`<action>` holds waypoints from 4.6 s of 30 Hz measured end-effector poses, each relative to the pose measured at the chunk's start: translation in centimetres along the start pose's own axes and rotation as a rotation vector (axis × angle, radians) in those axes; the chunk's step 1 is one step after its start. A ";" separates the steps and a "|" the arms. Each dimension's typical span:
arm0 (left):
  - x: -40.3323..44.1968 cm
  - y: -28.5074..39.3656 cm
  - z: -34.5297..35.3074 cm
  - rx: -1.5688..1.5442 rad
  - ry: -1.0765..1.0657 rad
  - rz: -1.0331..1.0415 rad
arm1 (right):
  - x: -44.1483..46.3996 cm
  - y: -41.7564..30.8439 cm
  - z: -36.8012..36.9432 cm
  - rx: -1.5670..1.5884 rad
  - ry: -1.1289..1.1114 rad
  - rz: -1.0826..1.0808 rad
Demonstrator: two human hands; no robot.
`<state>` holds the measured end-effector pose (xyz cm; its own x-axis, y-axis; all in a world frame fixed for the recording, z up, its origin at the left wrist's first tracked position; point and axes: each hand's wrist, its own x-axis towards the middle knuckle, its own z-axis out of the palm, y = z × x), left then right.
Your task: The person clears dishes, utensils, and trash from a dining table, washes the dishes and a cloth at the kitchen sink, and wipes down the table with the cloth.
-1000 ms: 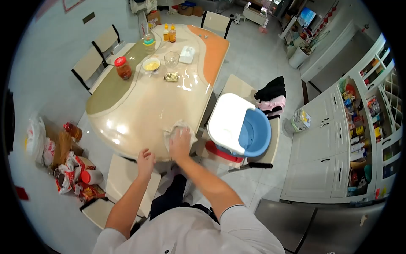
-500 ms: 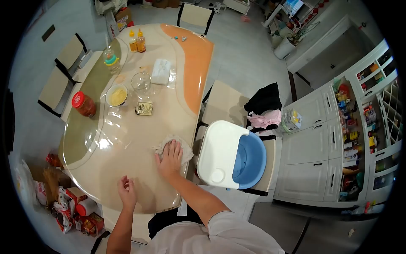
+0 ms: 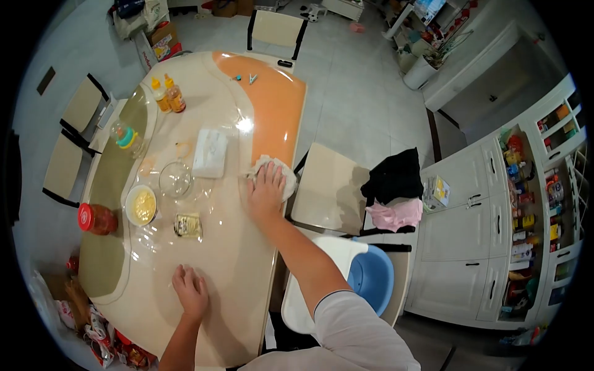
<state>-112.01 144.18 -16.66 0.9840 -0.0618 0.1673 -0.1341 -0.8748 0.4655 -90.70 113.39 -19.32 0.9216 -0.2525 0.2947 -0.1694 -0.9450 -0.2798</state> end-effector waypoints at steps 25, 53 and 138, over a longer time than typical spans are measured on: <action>2.2 -0.1 2.4 0.101 -0.149 0.040 | 27.0 8.5 7.8 0.130 -0.286 -0.288; 36.5 12.5 8.5 0.123 -0.249 -0.075 | -5.2 -2.9 -8.3 0.251 -0.046 -0.171; 28.5 3.8 -15.9 -0.018 -0.175 0.067 | 17.1 -17.2 13.0 0.538 -0.323 -0.861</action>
<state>-86.35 146.74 3.63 0.9780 -0.2033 0.0458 -0.2004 -0.8571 0.4745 -67.49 128.05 -21.31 0.7196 0.5991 0.3511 0.6873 -0.5427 -0.4828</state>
